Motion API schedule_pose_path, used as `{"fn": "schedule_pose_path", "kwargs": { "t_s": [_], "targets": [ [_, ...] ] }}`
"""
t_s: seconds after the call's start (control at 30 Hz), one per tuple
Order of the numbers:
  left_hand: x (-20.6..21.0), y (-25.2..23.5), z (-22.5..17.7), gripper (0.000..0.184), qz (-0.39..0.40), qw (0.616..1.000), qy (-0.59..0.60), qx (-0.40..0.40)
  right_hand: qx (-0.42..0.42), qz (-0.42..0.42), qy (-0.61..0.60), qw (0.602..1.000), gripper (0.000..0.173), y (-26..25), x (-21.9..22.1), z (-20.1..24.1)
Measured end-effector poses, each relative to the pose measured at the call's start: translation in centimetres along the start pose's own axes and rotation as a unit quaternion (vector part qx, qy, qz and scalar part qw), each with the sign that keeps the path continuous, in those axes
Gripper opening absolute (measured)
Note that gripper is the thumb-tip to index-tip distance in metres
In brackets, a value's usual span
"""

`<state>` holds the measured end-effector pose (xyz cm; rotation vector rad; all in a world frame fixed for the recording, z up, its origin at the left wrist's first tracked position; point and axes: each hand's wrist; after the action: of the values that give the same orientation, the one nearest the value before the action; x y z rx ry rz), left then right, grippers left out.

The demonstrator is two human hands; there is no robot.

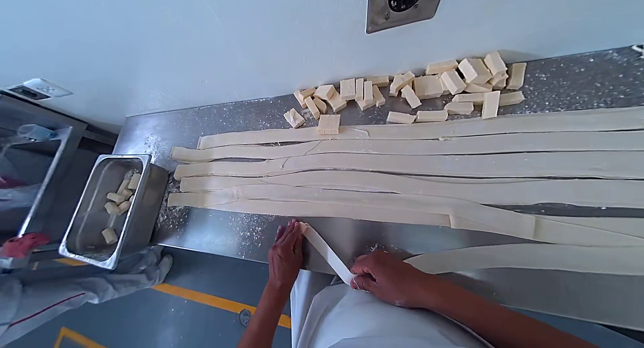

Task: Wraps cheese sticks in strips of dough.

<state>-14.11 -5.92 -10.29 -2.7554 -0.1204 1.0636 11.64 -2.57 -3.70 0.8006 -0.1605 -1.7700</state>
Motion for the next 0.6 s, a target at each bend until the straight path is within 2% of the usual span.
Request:
{"fn": "schedule_pose_path", "kwargs": {
  "t_s": [0.13,0.3,0.43,0.6],
  "targets": [
    [0.4,0.0,0.9,0.036,-0.005,0.999,0.044,0.007,-0.024,-0.022,0.006,0.999,0.034,0.3,0.5,-0.3],
    [2.1,-0.4,0.3,0.023,-0.062,0.998,0.017,0.014,-0.036,0.018,0.034,0.999,0.035,-0.2,0.7,-0.2],
    [2.9,0.6,-1.5,0.030,0.012,0.999,0.011,0.043,-0.052,0.043,0.052,0.996,0.034,-1.0,1.1,-0.2],
    [3.0,0.5,-1.2,0.025,0.001,0.997,0.021,0.068,-0.094,0.062,0.067,0.991,0.032,-2.0,1.8,-0.3]
  ]
}}
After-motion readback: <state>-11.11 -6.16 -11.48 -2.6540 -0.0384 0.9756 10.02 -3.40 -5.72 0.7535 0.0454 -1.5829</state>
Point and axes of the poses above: each hand's wrist, its own y-axis away from the middle knuckle, its own x-axis out of the palm, z = x × y, and after that the axes turned 14 degrees about y, right-handed
